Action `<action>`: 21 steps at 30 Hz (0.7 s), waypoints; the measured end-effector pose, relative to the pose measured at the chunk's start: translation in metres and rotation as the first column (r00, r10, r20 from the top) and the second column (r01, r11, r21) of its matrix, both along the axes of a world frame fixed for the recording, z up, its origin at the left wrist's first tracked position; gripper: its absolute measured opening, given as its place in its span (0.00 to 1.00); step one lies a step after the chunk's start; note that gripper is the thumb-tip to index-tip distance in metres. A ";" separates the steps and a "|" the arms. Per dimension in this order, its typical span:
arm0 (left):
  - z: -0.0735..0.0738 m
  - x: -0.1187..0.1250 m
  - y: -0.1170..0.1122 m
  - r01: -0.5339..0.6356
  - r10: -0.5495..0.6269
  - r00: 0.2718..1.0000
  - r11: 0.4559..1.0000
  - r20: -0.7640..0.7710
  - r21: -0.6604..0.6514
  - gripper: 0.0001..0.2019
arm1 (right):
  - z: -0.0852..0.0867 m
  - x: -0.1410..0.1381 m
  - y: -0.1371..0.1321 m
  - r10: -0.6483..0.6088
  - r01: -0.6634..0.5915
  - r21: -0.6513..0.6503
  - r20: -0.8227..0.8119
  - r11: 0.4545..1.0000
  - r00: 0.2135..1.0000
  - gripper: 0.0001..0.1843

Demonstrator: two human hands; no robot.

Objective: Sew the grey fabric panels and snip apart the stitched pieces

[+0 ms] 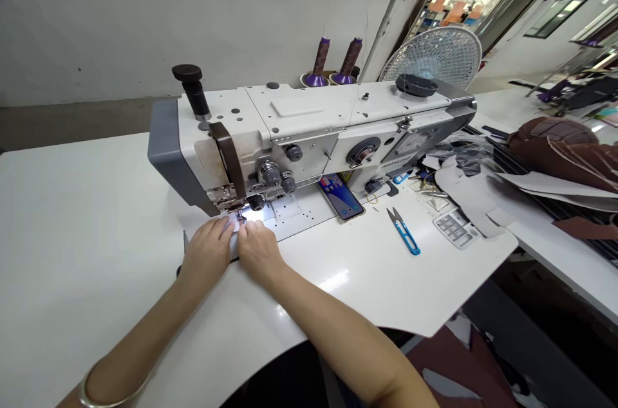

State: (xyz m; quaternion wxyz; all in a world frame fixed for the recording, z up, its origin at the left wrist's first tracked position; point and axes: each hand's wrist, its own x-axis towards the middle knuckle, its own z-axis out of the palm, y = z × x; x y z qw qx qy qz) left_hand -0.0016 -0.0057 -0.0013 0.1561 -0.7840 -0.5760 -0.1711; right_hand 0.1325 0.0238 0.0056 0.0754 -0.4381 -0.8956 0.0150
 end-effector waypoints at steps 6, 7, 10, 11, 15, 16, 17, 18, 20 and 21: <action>-0.008 0.002 0.000 -0.012 0.012 1.000 1.000 0.002 -0.023 0.16 | 0.002 -0.001 -0.002 -0.029 0.029 -0.001 0.006 1.000 1.000 0.08; -0.008 0.000 0.001 -0.009 0.009 1.000 1.000 0.010 -0.030 0.16 | 0.001 -0.001 -0.002 -0.035 0.035 -0.004 0.010 0.999 0.999 0.08; -0.009 -0.006 0.006 0.002 0.001 0.999 0.998 0.037 -0.058 0.18 | -0.001 -0.002 -0.002 -0.052 0.052 -0.003 0.021 0.999 0.998 0.08; -0.009 -0.008 0.007 0.005 -0.002 0.999 0.998 0.049 -0.065 0.18 | -0.002 -0.002 -0.002 -0.057 0.057 -0.001 0.027 0.998 0.998 0.08; -0.008 -0.016 0.014 0.019 -0.013 0.995 0.998 0.095 -0.066 0.20 | -0.002 -0.002 -0.002 -0.061 0.060 0.016 0.035 0.998 0.998 0.09; -0.008 -0.018 0.015 0.020 -0.012 0.994 0.998 0.107 -0.068 0.20 | -0.002 -0.002 -0.002 -0.058 0.057 0.023 0.035 0.998 0.998 0.09; -0.008 -0.019 0.016 0.020 -0.011 0.993 0.997 0.119 -0.071 0.20 | -0.002 -0.002 -0.003 -0.058 0.057 0.029 0.035 0.998 0.998 0.09; -0.008 -0.020 0.017 0.019 -0.009 0.992 0.997 0.129 -0.076 0.20 | -0.002 -0.002 -0.003 -0.059 0.058 0.033 0.036 0.998 0.998 0.09; -0.009 -0.020 0.017 0.022 -0.010 0.991 0.996 0.136 -0.091 0.20 | -0.002 -0.002 -0.003 -0.065 0.064 0.037 0.036 0.997 0.997 0.09; -0.010 -0.020 0.017 0.022 -0.008 0.991 0.995 0.134 -0.100 0.20 | -0.002 -0.002 -0.004 -0.067 0.066 0.039 0.034 0.997 0.997 0.09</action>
